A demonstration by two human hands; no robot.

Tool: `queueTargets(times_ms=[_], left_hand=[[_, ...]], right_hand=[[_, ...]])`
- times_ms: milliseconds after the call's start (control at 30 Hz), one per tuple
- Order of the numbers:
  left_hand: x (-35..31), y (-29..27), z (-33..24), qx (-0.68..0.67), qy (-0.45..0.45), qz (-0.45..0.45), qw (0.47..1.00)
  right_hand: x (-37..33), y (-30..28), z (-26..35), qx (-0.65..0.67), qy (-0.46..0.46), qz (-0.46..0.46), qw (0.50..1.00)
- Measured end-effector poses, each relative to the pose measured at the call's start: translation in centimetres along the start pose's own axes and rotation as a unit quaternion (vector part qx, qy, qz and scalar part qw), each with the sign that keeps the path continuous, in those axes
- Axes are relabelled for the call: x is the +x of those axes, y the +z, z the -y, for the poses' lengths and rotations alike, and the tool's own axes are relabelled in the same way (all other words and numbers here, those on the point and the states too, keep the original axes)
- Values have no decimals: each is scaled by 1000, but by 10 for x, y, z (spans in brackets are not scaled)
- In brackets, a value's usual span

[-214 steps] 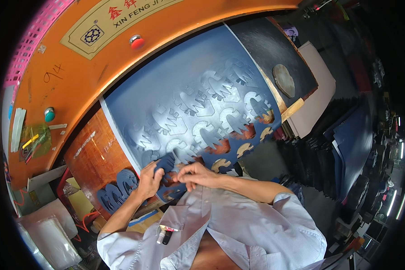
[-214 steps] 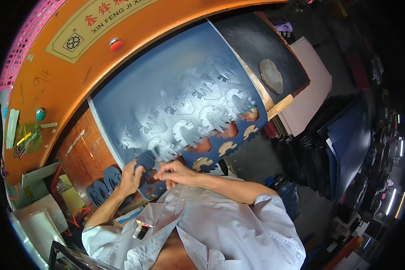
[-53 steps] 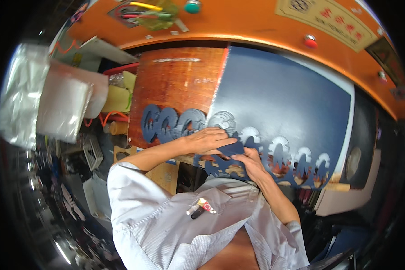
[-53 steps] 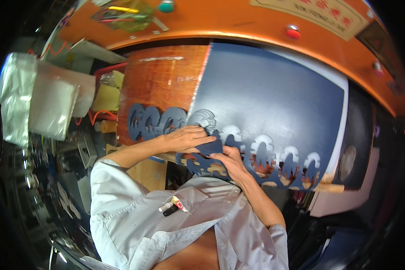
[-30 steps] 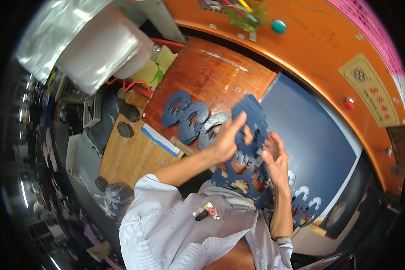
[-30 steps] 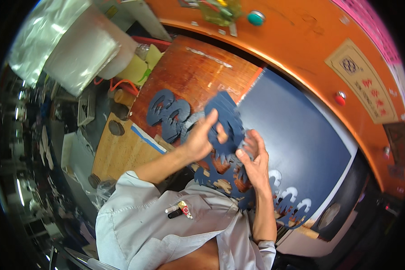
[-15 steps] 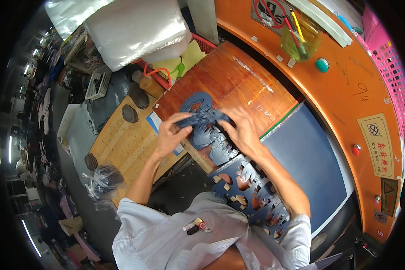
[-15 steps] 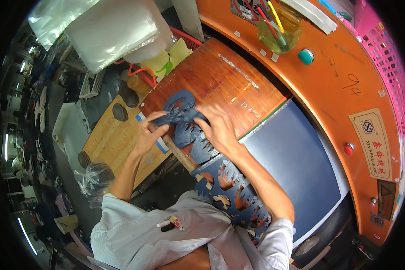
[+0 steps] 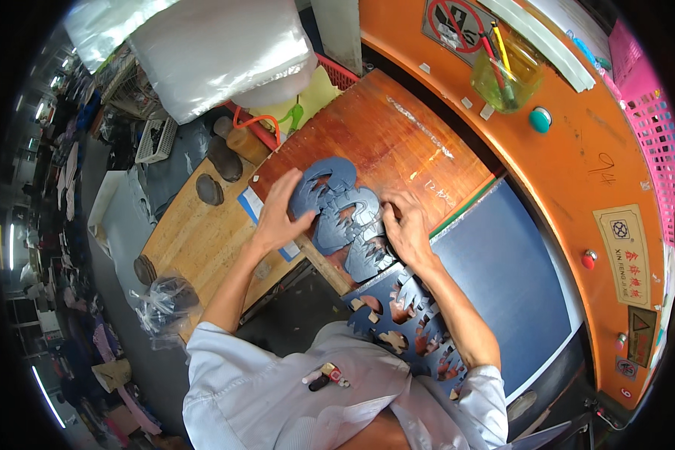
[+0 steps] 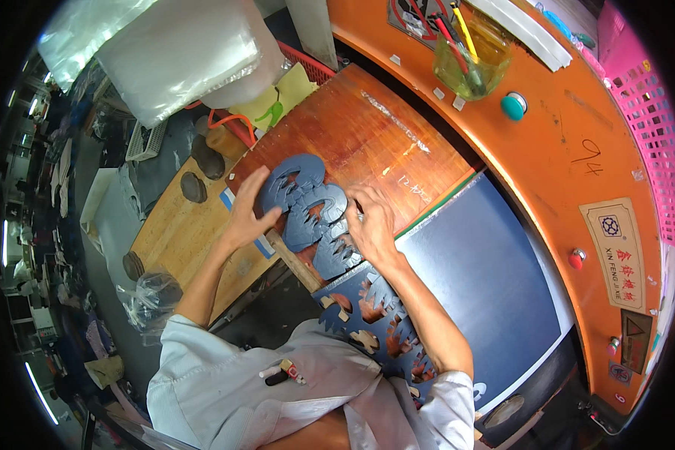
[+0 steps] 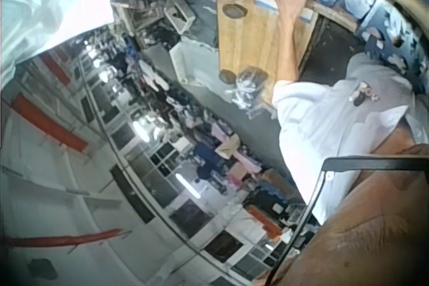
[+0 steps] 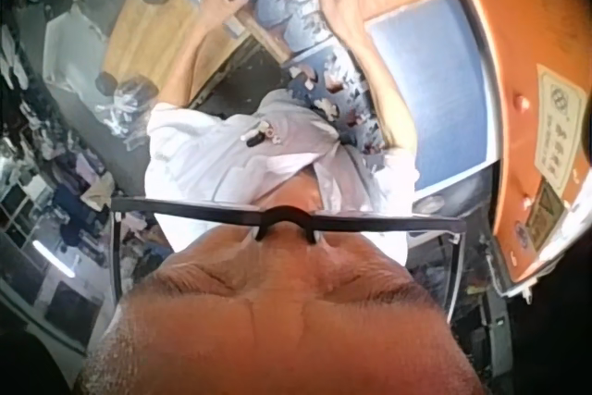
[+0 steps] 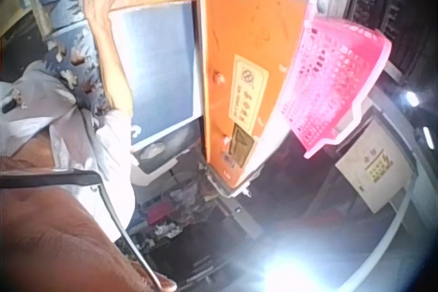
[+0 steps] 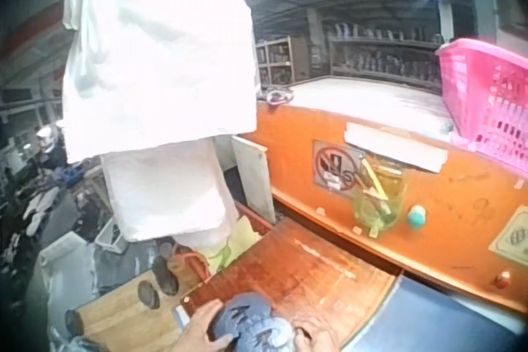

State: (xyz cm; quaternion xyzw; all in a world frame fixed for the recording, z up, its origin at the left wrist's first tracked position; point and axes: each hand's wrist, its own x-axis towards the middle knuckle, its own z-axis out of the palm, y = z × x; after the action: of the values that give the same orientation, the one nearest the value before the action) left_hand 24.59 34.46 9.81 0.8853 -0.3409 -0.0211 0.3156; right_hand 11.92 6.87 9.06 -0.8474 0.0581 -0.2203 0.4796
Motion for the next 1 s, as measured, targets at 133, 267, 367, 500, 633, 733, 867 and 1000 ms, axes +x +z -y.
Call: queueTargets(times_ms=[133, 267, 367, 500, 633, 733, 867, 1000], left_hand=[[41, 26, 15, -21, -95, -62, 993], [64, 49, 26, -1, -60, -54, 997], [66, 47, 26, -28, -81, -45, 995], [66, 38, 23, -64, -122, -28, 990], [67, 38, 26, -69, -99, -43, 992], [69, 38, 26, -7, -42, -82, 996], [69, 28, 10, 3, -57, -84, 995], [63, 5, -20, -93, -111, -47, 988]], right_hand=[[-41, -15, 8, -12, 26, -14, 999], [-72, -17, 15, 21, 70, -4, 997], [-89, -13, 20, 32, 60, -8, 998], [-106, -15, 25, 61, 144, -8, 988], [-119, -20, 27, 78, 140, -27, 987], [-125, -22, 27, 72, 136, -36, 987], [-131, -23, 27, 82, 147, -44, 985], [-140, -27, 28, 99, 166, -57, 979]])
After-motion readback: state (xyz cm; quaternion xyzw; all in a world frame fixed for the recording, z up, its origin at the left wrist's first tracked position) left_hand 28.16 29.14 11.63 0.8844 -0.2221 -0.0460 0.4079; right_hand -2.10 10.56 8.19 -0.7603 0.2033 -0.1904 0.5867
